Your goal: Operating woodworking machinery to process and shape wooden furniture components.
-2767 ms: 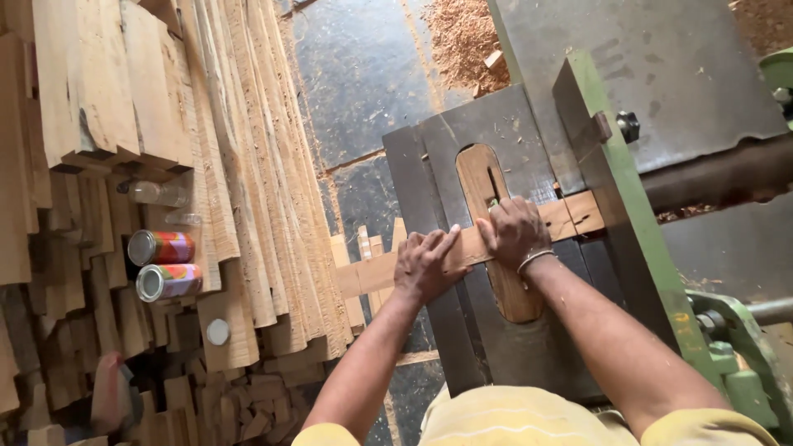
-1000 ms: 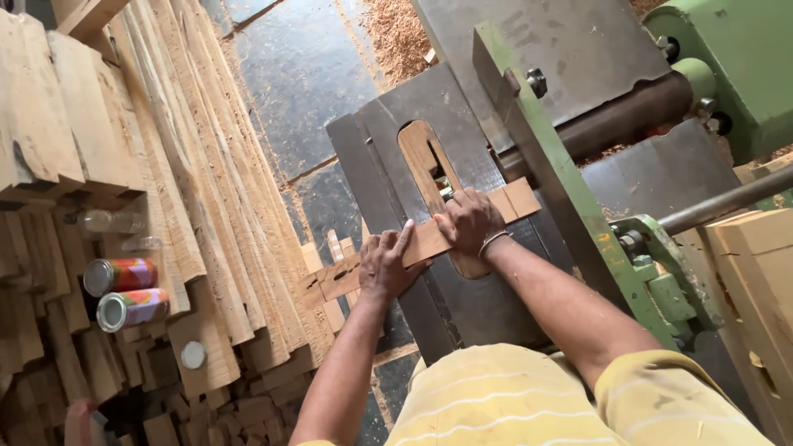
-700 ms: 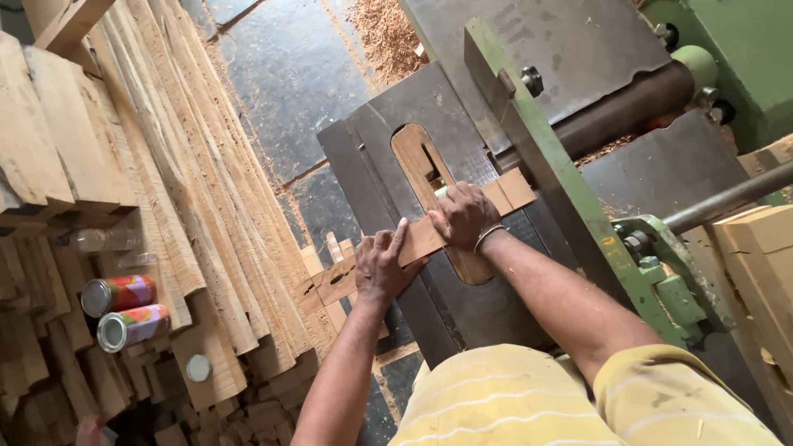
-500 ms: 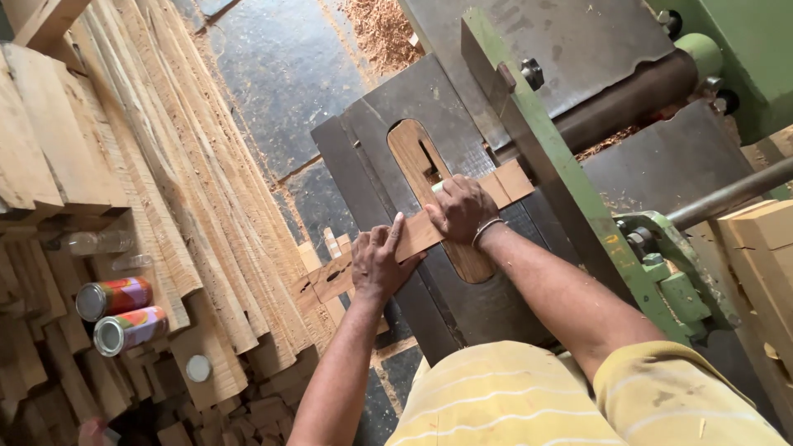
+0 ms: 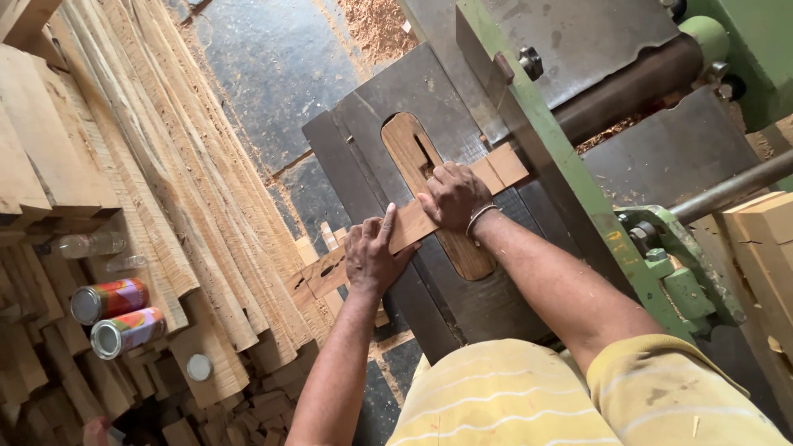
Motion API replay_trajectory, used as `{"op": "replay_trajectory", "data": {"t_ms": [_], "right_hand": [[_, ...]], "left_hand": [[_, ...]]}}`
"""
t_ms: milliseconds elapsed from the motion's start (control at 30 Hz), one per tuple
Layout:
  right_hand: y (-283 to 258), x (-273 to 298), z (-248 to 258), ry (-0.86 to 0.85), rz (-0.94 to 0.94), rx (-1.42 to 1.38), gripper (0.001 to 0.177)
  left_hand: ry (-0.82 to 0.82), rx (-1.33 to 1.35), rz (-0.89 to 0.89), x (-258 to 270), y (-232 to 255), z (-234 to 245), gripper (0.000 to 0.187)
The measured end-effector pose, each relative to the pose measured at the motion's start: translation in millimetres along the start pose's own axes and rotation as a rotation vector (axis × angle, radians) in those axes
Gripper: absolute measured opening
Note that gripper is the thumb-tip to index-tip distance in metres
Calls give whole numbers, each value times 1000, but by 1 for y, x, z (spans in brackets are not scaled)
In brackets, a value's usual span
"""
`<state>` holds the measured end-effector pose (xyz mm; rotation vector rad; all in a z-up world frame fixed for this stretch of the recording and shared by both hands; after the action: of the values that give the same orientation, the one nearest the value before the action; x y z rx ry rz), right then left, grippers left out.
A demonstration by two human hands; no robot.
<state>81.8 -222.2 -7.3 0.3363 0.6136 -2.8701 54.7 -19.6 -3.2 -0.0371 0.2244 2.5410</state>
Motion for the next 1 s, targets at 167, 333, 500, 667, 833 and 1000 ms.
{"op": "replay_trajectory", "data": {"t_ms": [167,333,500,667,833,1000], "right_hand": [[1,-5,0,35,48,0,30],[4,-11,-2,15,51,-14,29],[3,-13,-2,19,72,-44,28],[5,-19,-2,26,91,-60,27],[8,-28,-5,18,123,-78,26],[5,-48,-13,-5,204,-53,28]], "left_hand": [[6,15,31,-3,-2,-1,95],[18,26,44,-4,-1,1,95],[32,21,60,-5,0,4,94],[36,19,82,-7,0,2,94],[34,12,131,-9,2,1,95],[36,0,199,-7,0,4,95]]}}
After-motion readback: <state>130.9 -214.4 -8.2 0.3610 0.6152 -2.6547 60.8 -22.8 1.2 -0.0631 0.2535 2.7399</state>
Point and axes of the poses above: each hand's wrist, its own x-axis away from the middle knuckle, its own z-axis out of the back of the hand, y = z × x, the point moved 4 cm from there along -x, towards the middle knuckle, and after that the axes turned 6 degrees about -z, right-handed, at the moved point
